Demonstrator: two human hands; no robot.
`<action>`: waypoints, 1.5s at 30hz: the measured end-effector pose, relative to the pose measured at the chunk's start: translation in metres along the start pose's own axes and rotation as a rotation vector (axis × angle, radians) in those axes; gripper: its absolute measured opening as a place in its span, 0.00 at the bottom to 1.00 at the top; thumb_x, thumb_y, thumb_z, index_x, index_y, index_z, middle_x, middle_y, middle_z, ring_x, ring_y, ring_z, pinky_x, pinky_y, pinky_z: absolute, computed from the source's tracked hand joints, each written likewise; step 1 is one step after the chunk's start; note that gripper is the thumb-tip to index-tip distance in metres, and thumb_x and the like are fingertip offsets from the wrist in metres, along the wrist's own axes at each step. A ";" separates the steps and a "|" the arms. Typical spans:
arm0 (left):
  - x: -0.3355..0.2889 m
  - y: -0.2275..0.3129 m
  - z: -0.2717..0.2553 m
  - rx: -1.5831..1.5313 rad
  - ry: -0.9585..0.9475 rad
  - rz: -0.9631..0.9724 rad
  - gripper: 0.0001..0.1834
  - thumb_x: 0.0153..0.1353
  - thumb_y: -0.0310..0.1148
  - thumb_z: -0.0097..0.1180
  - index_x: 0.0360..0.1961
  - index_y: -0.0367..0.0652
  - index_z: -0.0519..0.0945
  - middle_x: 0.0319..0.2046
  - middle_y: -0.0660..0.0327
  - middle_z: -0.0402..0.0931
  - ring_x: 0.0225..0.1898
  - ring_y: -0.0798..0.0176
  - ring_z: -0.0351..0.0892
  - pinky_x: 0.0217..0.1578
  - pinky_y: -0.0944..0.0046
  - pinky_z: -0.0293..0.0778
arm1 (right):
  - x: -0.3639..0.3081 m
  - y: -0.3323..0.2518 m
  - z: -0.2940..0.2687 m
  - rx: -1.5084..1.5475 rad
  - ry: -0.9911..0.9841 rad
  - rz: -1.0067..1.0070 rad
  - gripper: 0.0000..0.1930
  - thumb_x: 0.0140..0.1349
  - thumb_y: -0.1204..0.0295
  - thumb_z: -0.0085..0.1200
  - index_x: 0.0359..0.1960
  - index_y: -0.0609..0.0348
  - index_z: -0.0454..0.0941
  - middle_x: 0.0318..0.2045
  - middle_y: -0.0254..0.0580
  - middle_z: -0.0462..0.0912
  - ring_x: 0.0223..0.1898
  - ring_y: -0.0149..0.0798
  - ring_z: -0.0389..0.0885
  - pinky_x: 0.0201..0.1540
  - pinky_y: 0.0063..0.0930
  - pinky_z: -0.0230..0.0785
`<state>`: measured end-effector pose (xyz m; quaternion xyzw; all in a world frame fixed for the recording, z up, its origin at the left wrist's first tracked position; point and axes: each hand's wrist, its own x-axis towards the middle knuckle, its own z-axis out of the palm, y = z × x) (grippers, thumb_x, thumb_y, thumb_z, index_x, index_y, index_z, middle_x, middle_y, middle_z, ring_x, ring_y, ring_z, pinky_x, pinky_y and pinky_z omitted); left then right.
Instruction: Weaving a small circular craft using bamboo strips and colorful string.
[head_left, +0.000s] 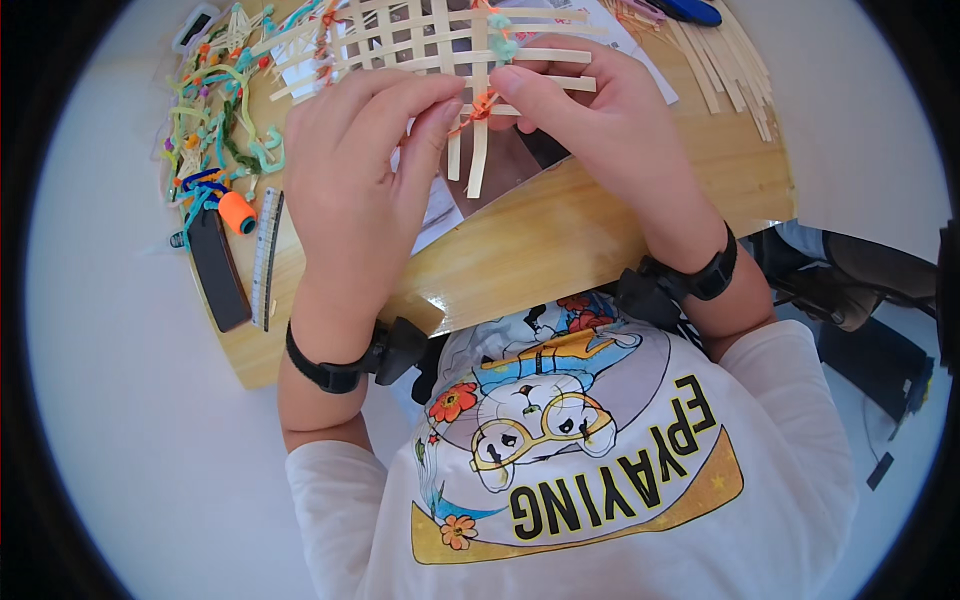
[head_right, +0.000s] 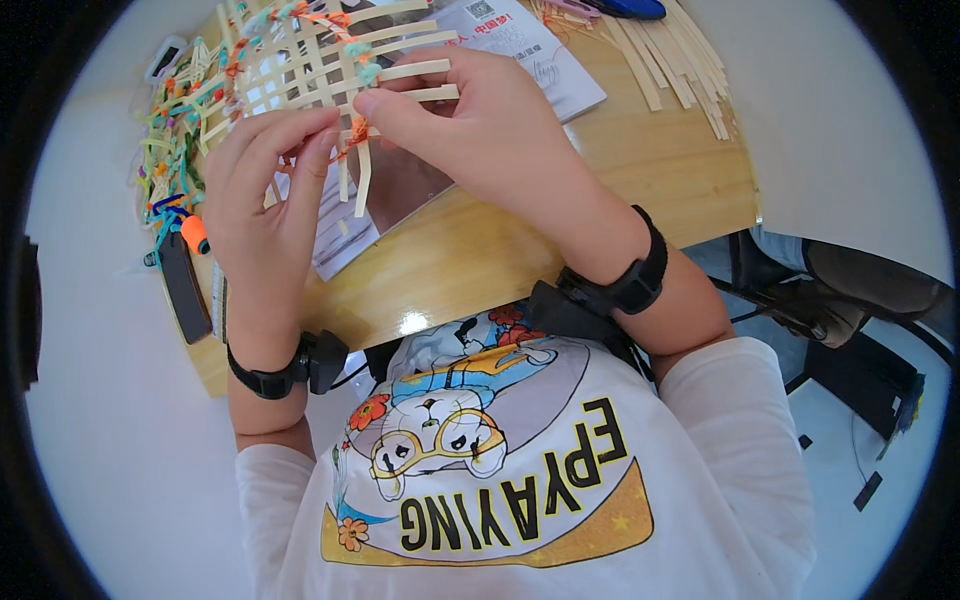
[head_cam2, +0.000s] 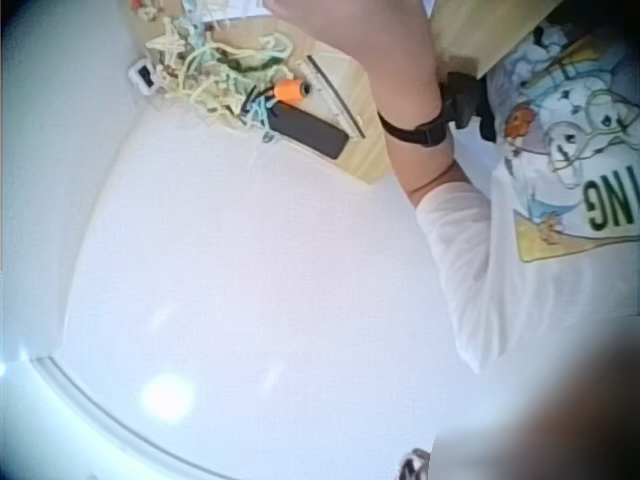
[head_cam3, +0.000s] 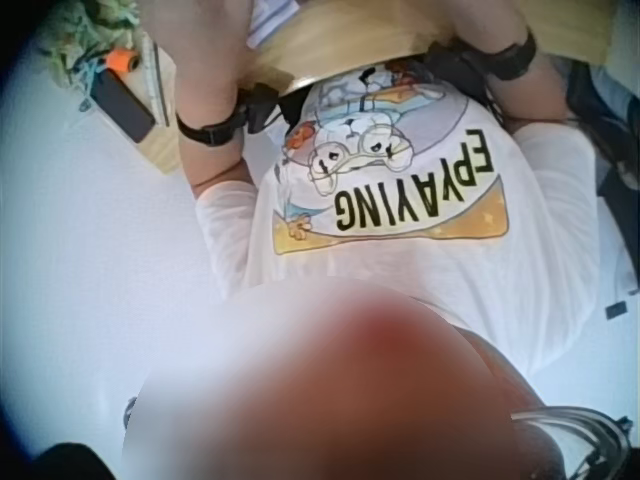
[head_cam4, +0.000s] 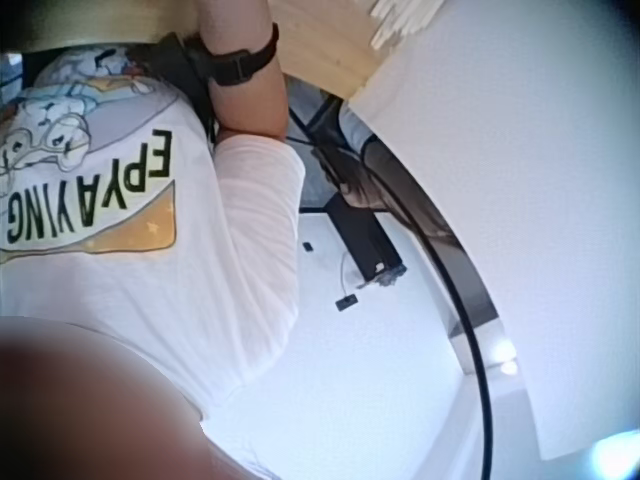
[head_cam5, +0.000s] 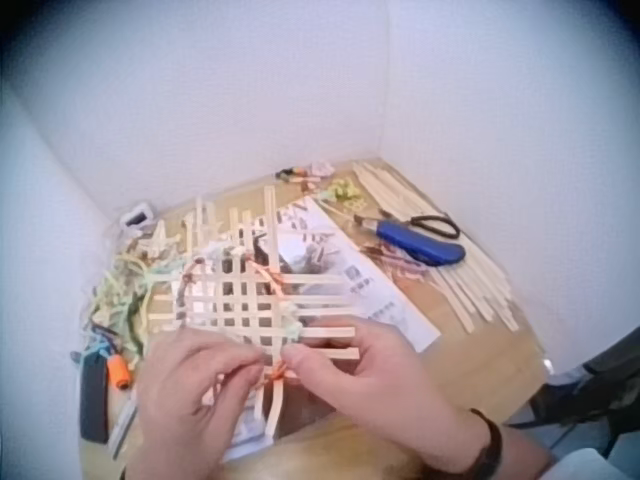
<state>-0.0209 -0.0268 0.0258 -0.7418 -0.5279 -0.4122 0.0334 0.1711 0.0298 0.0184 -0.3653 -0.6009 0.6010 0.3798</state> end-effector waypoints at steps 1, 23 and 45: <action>0.000 -0.001 0.001 -0.003 0.000 -0.007 0.09 0.54 0.30 0.71 0.38 0.49 0.87 0.33 0.68 0.82 0.36 0.63 0.79 0.42 0.61 0.67 | 0.000 0.002 0.000 -0.003 -0.002 0.007 0.15 0.66 0.63 0.64 0.43 0.65 0.85 0.34 0.35 0.87 0.35 0.23 0.83 0.38 0.19 0.75; 0.003 -0.011 -0.002 0.180 -0.040 0.228 0.03 0.62 0.28 0.64 0.37 0.45 0.82 0.36 0.63 0.82 0.38 0.60 0.77 0.43 0.63 0.68 | 0.001 0.010 0.005 0.022 -0.038 -0.083 0.14 0.66 0.63 0.64 0.42 0.64 0.86 0.33 0.33 0.87 0.35 0.24 0.85 0.39 0.19 0.76; 0.006 0.003 -0.011 0.068 -0.071 0.159 0.10 0.54 0.23 0.70 0.39 0.45 0.88 0.35 0.64 0.83 0.34 0.64 0.76 0.40 0.64 0.67 | -0.001 0.012 0.006 0.081 -0.022 -0.134 0.13 0.67 0.66 0.64 0.43 0.65 0.86 0.35 0.36 0.88 0.38 0.25 0.85 0.41 0.19 0.77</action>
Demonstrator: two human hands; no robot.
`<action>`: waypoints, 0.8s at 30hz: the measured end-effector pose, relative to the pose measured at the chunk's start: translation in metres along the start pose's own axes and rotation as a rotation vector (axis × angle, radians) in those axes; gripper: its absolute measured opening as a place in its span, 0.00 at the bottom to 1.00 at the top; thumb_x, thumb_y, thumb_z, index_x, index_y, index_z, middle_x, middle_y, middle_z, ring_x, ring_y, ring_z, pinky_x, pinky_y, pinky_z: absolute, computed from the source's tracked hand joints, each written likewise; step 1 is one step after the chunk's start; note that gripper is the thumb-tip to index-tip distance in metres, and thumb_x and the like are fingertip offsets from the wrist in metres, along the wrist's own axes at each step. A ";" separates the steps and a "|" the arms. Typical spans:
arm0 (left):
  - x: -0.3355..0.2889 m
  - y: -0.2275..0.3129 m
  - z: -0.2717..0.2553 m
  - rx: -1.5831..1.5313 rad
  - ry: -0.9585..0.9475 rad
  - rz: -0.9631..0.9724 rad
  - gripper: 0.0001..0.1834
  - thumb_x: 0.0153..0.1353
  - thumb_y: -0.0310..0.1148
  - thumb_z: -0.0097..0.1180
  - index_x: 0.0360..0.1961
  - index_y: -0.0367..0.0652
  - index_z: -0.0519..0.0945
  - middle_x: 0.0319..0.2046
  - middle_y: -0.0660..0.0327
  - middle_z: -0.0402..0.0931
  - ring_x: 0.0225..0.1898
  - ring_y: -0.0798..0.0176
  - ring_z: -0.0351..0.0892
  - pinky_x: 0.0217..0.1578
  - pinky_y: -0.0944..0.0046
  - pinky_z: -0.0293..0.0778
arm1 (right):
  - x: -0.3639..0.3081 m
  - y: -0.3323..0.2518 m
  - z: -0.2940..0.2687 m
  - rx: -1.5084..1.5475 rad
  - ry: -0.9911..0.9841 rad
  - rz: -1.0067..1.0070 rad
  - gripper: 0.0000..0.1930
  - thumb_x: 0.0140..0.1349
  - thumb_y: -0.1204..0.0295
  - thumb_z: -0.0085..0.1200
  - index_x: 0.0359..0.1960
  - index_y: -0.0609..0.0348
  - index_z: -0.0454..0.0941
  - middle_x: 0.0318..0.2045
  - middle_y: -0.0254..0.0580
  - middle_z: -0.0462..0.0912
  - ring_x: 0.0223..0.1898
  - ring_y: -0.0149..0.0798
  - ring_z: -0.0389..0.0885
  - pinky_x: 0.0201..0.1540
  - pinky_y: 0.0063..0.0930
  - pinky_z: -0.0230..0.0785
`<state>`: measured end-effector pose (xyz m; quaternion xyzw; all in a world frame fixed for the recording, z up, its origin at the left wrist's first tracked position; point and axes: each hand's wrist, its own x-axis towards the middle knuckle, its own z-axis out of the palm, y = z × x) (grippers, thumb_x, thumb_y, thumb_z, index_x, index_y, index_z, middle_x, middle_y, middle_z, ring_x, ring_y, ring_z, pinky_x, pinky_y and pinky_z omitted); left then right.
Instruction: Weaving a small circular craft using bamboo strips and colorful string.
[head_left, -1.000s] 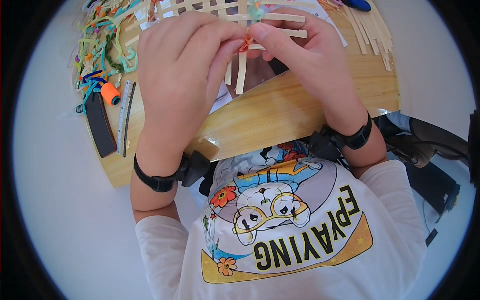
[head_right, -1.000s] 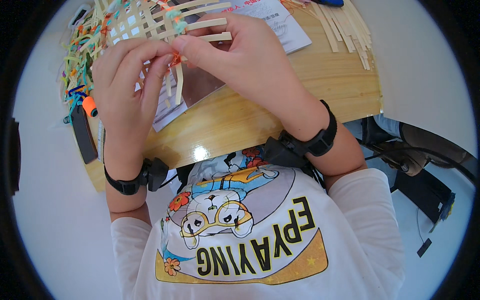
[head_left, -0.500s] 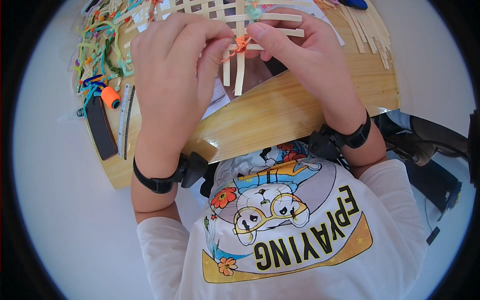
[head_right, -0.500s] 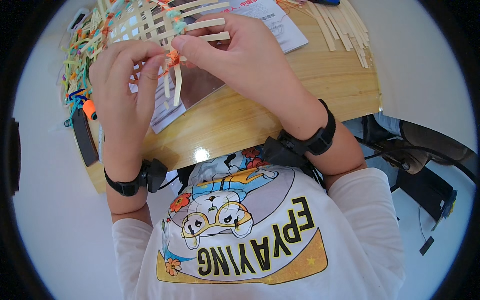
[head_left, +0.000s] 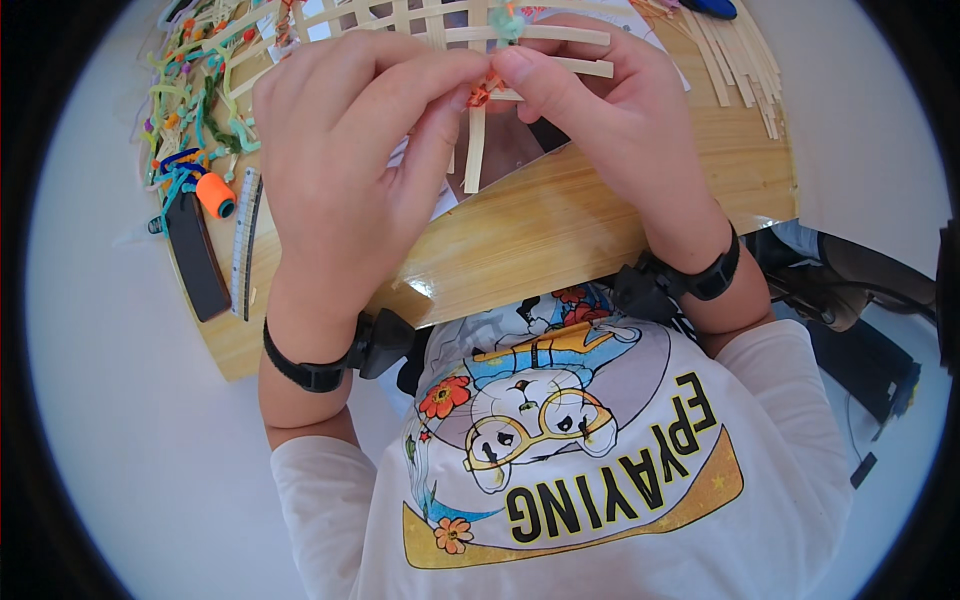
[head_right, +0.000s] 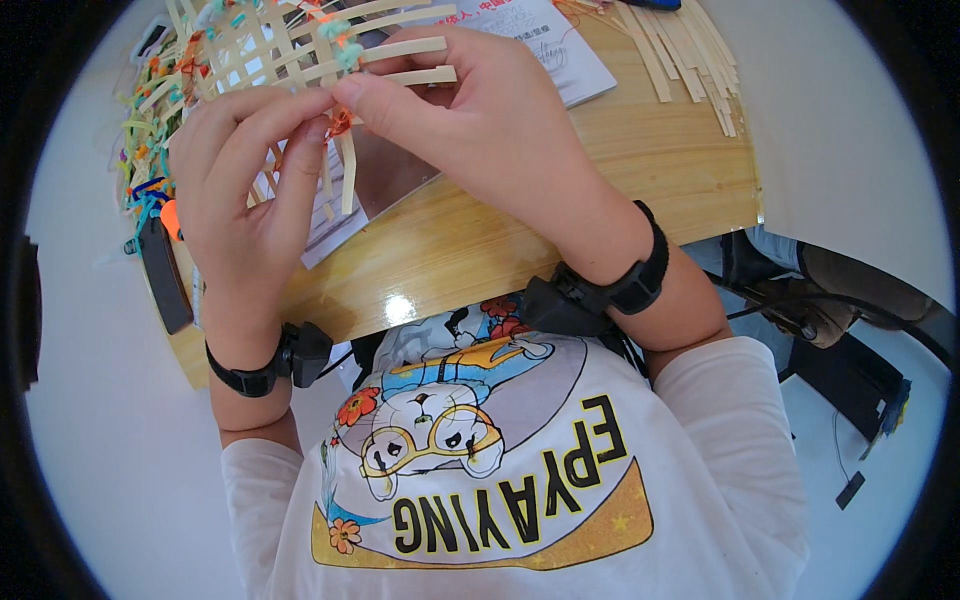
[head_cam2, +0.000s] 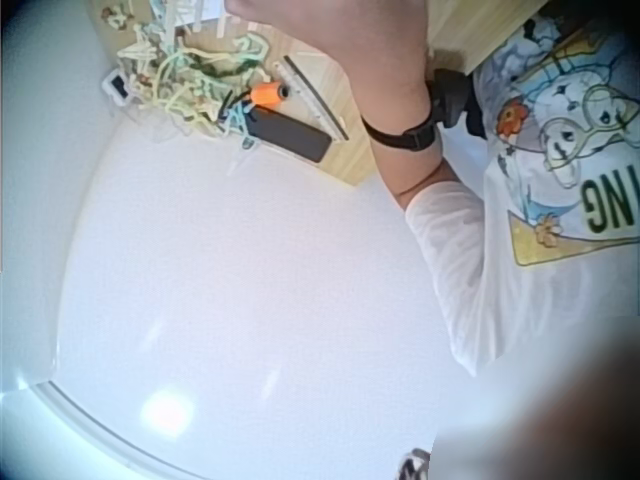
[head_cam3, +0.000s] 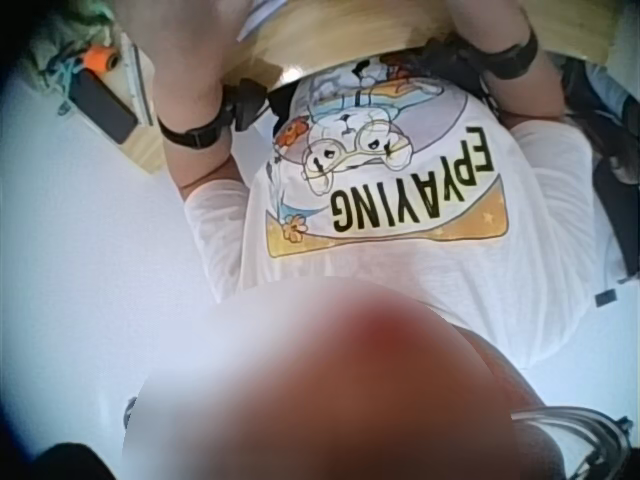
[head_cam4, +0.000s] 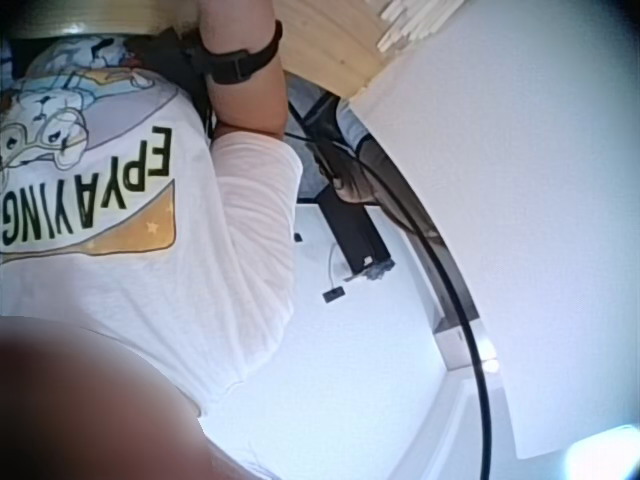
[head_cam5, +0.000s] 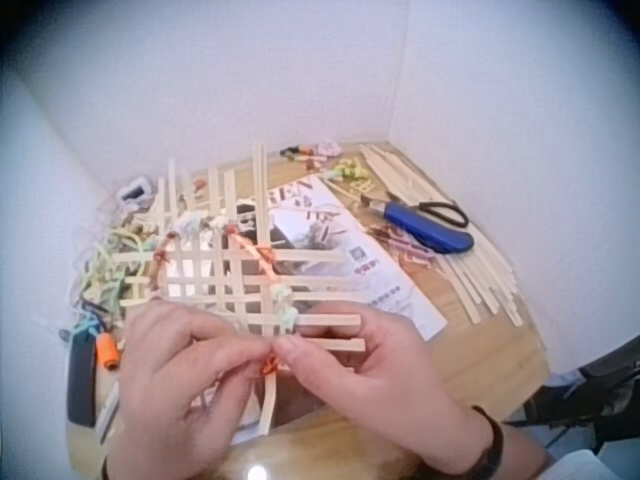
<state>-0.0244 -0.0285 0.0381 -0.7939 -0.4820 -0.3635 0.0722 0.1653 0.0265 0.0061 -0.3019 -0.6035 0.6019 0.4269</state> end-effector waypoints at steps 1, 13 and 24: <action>0.000 -0.001 0.000 -0.001 0.000 -0.001 0.10 0.54 0.23 0.70 0.39 0.45 0.88 0.35 0.64 0.83 0.34 0.64 0.76 0.40 0.64 0.67 | 0.000 -0.001 0.000 0.000 0.000 0.001 0.13 0.67 0.66 0.64 0.43 0.65 0.86 0.35 0.36 0.88 0.38 0.25 0.85 0.41 0.19 0.77; 0.000 -0.004 0.001 -0.015 -0.006 -0.027 0.15 0.55 0.25 0.70 0.45 0.45 0.89 0.35 0.63 0.84 0.36 0.63 0.80 0.41 0.64 0.68 | 0.001 0.000 -0.001 0.074 -0.010 0.008 0.13 0.68 0.67 0.63 0.46 0.66 0.85 0.38 0.35 0.87 0.39 0.25 0.85 0.44 0.20 0.80; -0.002 -0.003 -0.002 -0.020 0.013 -0.049 0.08 0.58 0.26 0.69 0.39 0.43 0.89 0.38 0.61 0.85 0.38 0.61 0.81 0.42 0.64 0.71 | -0.001 -0.006 -0.002 -0.097 -0.039 0.066 0.14 0.66 0.65 0.65 0.42 0.65 0.86 0.36 0.36 0.88 0.37 0.23 0.84 0.40 0.19 0.77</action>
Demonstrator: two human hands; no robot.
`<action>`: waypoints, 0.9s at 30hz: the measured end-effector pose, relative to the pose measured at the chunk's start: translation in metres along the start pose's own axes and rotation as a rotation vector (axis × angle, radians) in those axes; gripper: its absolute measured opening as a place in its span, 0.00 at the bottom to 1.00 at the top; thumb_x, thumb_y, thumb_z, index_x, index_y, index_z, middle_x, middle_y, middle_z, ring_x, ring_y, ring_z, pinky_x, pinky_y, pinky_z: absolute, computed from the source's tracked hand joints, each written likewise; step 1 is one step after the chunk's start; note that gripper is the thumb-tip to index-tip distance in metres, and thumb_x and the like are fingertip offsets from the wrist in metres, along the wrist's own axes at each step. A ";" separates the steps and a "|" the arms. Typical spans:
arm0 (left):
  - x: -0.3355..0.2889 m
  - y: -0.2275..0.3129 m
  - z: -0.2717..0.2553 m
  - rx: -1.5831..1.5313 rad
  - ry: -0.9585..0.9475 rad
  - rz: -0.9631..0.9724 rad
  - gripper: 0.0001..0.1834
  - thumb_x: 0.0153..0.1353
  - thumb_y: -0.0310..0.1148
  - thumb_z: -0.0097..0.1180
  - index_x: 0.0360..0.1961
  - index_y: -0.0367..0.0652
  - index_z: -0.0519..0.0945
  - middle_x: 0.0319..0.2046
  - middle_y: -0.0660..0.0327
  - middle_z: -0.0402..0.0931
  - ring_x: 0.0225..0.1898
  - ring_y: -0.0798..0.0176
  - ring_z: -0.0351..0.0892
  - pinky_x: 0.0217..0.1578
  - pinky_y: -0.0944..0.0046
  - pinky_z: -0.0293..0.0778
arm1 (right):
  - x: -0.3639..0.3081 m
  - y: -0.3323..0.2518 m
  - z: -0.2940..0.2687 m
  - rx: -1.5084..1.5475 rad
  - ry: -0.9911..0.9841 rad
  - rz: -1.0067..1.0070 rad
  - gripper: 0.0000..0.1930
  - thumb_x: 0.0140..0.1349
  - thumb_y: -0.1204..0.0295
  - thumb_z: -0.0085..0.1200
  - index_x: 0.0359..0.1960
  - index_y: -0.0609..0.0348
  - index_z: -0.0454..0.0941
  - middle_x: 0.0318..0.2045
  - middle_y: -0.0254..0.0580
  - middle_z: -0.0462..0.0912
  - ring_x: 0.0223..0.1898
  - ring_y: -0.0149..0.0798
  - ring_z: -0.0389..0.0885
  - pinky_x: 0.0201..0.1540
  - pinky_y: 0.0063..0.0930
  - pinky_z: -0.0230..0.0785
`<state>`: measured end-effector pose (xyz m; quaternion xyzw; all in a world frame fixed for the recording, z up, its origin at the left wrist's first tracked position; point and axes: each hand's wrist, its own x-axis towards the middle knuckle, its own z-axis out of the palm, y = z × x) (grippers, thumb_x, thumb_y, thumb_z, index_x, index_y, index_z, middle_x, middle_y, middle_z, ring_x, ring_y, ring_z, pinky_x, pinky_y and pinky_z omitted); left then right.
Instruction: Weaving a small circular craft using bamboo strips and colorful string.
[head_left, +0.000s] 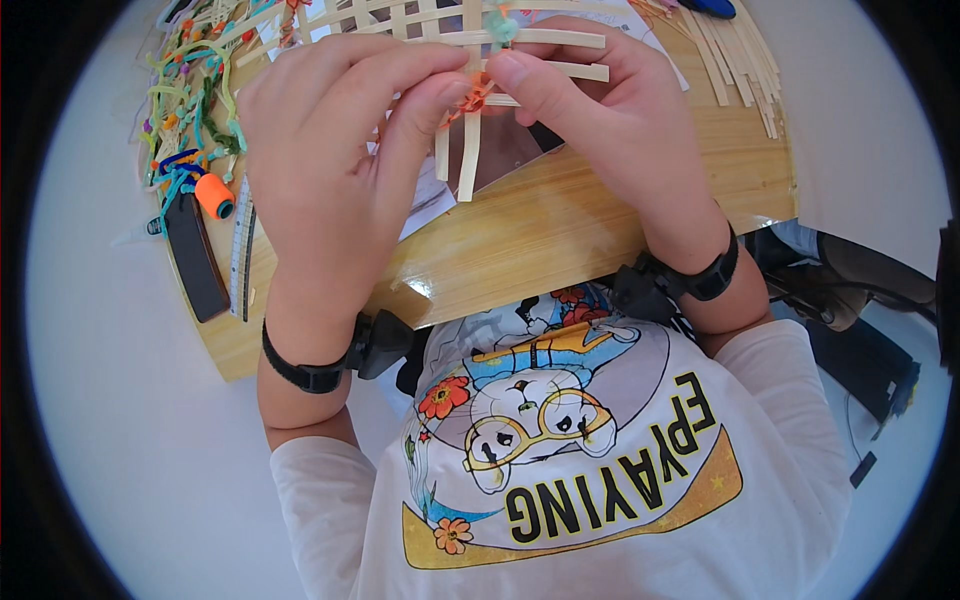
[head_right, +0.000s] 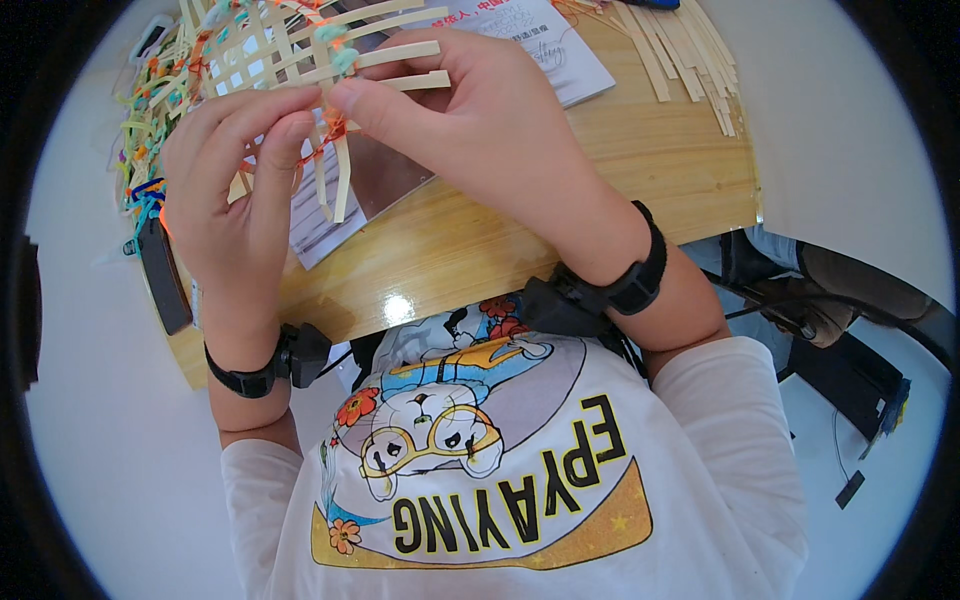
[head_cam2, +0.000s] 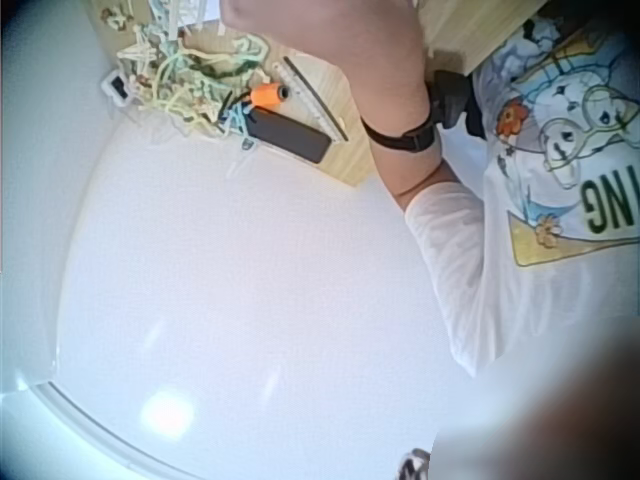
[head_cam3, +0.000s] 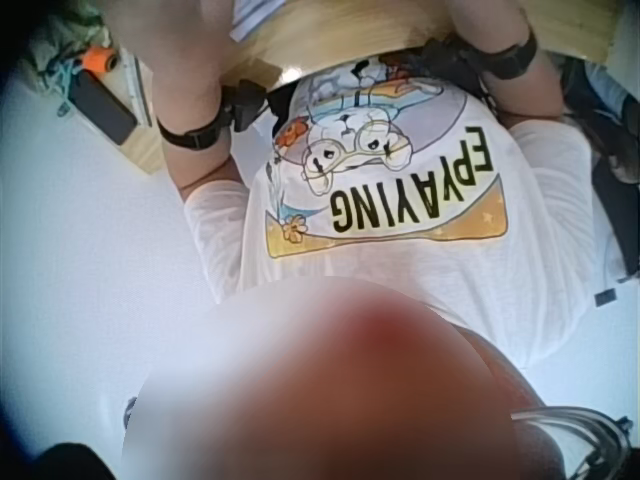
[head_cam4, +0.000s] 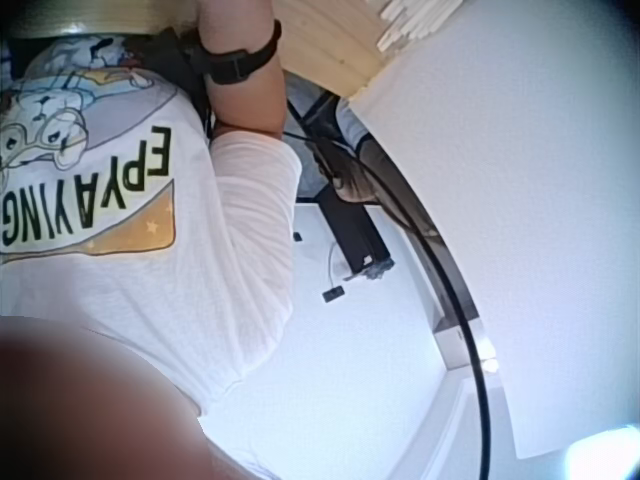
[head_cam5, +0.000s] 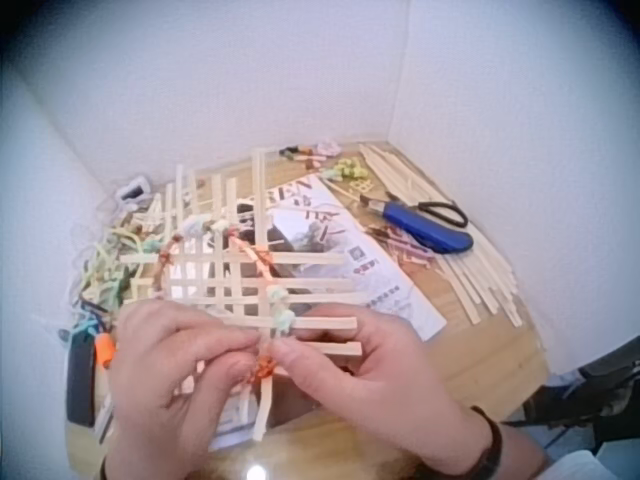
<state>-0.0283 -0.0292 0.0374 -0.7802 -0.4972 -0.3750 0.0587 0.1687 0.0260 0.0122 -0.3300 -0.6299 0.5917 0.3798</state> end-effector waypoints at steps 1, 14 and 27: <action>0.000 0.000 0.001 0.000 -0.001 0.000 0.08 0.58 0.26 0.69 0.39 0.43 0.89 0.38 0.61 0.85 0.38 0.61 0.81 0.42 0.64 0.71 | 0.000 0.001 0.001 0.000 0.000 0.001 0.14 0.66 0.65 0.65 0.42 0.65 0.86 0.36 0.36 0.88 0.37 0.23 0.84 0.40 0.19 0.77; 0.001 -0.003 0.004 0.158 0.015 0.147 0.09 0.51 0.27 0.72 0.35 0.47 0.86 0.34 0.65 0.83 0.35 0.61 0.79 0.40 0.61 0.68 | 0.001 0.005 0.004 -0.007 0.060 -0.103 0.13 0.66 0.65 0.65 0.42 0.64 0.86 0.33 0.35 0.88 0.36 0.23 0.85 0.38 0.18 0.76; -0.002 -0.014 0.009 -0.032 0.088 0.020 0.09 0.55 0.27 0.68 0.34 0.48 0.79 0.33 0.68 0.81 0.32 0.65 0.76 0.39 0.61 0.67 | 0.002 0.005 0.003 -0.057 0.047 -0.060 0.14 0.65 0.63 0.64 0.40 0.64 0.87 0.31 0.33 0.88 0.32 0.23 0.82 0.36 0.20 0.74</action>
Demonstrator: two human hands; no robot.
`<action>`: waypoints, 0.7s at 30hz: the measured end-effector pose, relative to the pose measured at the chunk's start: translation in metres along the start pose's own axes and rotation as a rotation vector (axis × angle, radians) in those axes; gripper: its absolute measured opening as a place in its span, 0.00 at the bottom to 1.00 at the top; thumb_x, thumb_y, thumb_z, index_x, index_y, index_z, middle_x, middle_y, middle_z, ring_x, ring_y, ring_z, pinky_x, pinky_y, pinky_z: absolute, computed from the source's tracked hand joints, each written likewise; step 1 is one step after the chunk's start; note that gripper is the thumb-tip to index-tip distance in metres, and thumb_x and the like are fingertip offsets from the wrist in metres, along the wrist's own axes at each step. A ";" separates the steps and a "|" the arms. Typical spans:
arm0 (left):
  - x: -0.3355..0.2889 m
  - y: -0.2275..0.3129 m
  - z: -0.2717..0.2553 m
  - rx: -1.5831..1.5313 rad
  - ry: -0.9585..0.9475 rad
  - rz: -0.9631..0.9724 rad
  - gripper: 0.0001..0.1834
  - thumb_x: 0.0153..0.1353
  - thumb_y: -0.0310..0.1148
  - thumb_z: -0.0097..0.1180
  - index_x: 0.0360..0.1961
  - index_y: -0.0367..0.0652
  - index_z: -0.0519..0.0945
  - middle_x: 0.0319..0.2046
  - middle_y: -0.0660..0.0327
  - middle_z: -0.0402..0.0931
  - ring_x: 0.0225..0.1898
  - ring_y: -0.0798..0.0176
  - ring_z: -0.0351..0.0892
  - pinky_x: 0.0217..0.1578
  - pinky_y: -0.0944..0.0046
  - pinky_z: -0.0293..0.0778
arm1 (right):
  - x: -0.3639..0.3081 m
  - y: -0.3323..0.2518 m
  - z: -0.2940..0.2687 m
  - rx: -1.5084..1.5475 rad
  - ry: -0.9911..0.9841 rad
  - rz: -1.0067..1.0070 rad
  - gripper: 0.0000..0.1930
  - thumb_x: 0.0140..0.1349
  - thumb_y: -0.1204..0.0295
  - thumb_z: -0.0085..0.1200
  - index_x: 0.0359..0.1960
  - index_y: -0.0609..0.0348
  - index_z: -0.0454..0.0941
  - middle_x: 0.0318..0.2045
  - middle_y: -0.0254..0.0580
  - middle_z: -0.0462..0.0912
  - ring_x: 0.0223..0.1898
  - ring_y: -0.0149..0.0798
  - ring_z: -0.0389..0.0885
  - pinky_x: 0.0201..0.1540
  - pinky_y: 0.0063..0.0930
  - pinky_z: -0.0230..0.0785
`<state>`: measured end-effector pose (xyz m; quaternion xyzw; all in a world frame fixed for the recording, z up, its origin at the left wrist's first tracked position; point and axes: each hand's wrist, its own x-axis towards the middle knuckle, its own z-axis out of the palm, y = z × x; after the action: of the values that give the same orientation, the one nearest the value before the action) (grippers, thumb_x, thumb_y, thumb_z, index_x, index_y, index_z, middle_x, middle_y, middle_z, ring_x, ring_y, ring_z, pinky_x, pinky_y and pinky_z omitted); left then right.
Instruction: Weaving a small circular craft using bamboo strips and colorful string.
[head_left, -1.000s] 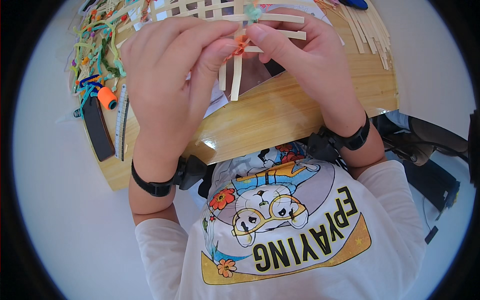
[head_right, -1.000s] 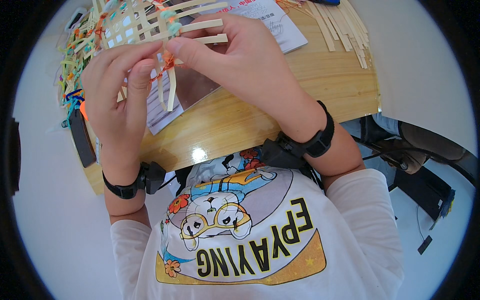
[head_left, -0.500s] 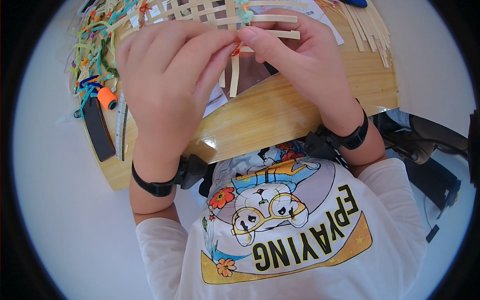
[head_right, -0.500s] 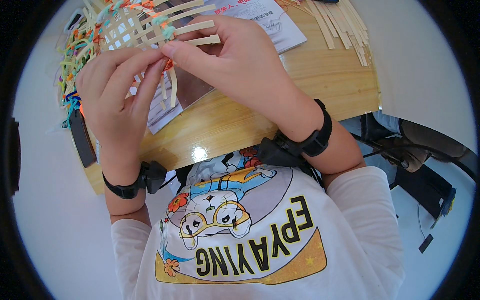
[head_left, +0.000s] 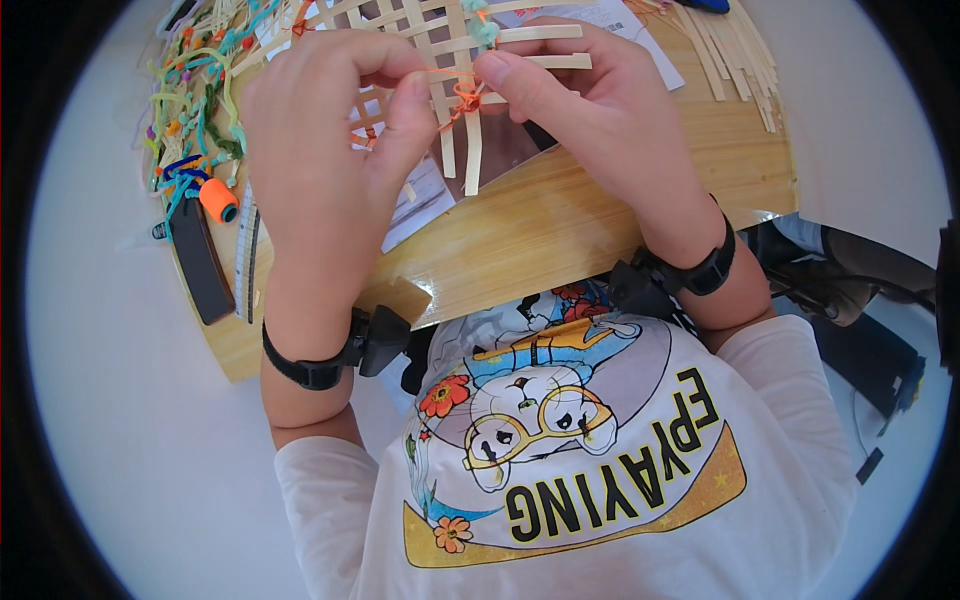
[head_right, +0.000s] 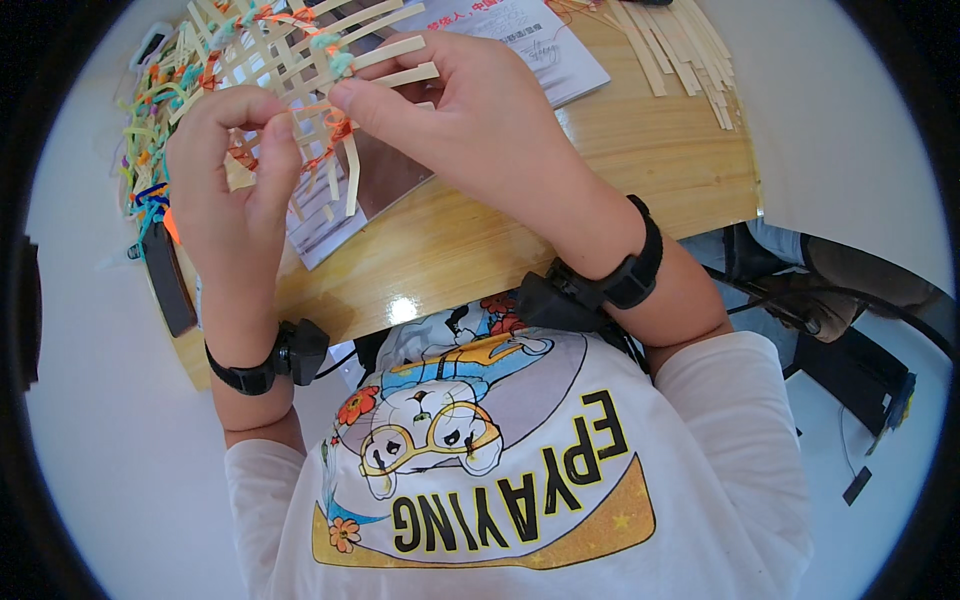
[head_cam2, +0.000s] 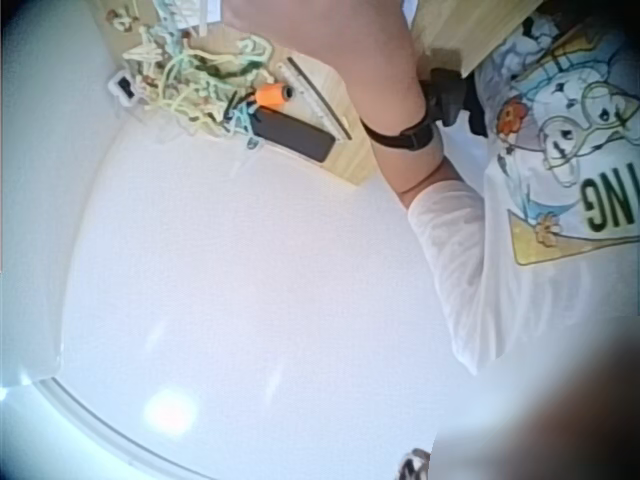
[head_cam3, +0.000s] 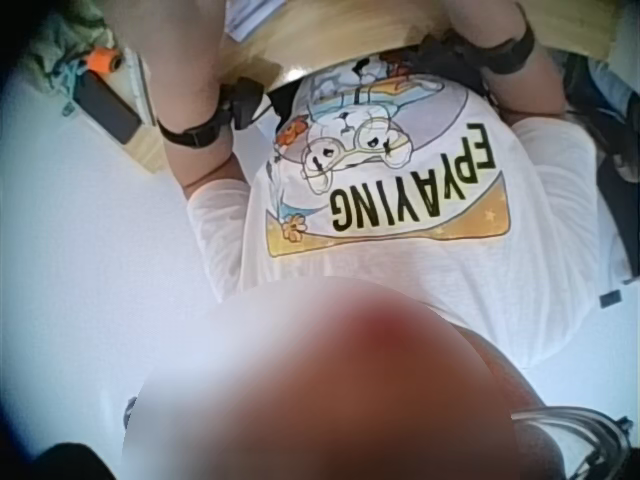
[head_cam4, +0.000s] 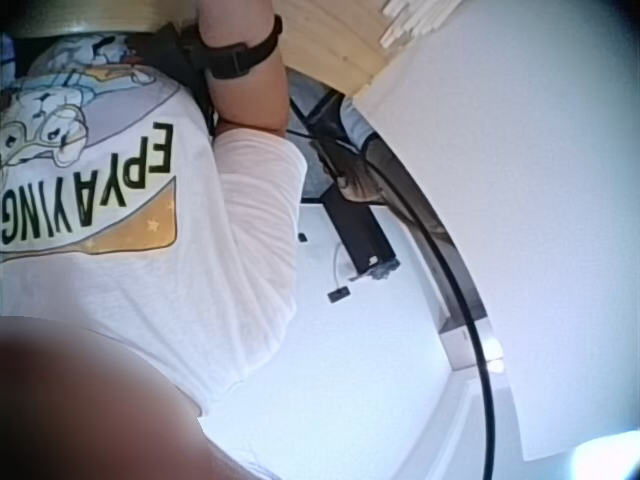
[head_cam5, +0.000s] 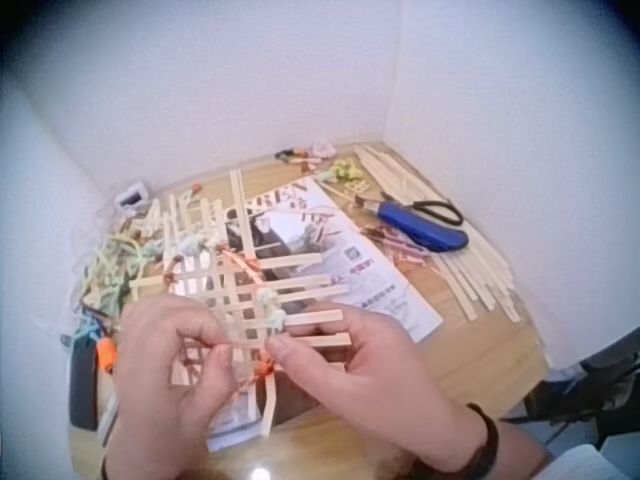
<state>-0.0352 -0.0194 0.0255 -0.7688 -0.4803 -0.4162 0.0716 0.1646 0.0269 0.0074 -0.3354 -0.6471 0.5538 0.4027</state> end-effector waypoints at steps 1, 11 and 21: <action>0.000 0.001 -0.001 0.000 0.000 0.002 0.09 0.55 0.27 0.68 0.34 0.48 0.79 0.33 0.68 0.81 0.32 0.65 0.76 0.39 0.61 0.67 | 0.001 0.003 0.000 0.000 0.002 -0.001 0.14 0.65 0.63 0.64 0.40 0.64 0.87 0.31 0.33 0.88 0.32 0.23 0.82 0.36 0.20 0.74; 0.011 0.006 -0.029 -1.288 0.168 -0.687 0.09 0.75 0.28 0.42 0.47 0.33 0.72 0.22 0.68 0.57 0.25 0.73 0.56 0.27 0.70 0.59 | 0.008 0.013 -0.006 -0.152 -0.024 0.049 0.17 0.65 0.59 0.63 0.42 0.63 0.87 0.32 0.37 0.88 0.34 0.27 0.83 0.38 0.25 0.75; 0.010 0.006 -0.037 -0.944 0.207 -0.642 0.08 0.73 0.28 0.46 0.43 0.33 0.73 0.21 0.70 0.55 0.22 0.75 0.51 0.25 0.72 0.53 | 0.013 0.028 -0.005 -0.233 -0.035 0.001 0.19 0.65 0.55 0.61 0.43 0.61 0.87 0.32 0.39 0.88 0.30 0.30 0.83 0.36 0.26 0.76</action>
<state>-0.0500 -0.0352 0.0580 -0.4887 -0.4421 -0.6593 -0.3621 0.1633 0.0448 -0.0176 -0.3702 -0.7138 0.4810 0.3493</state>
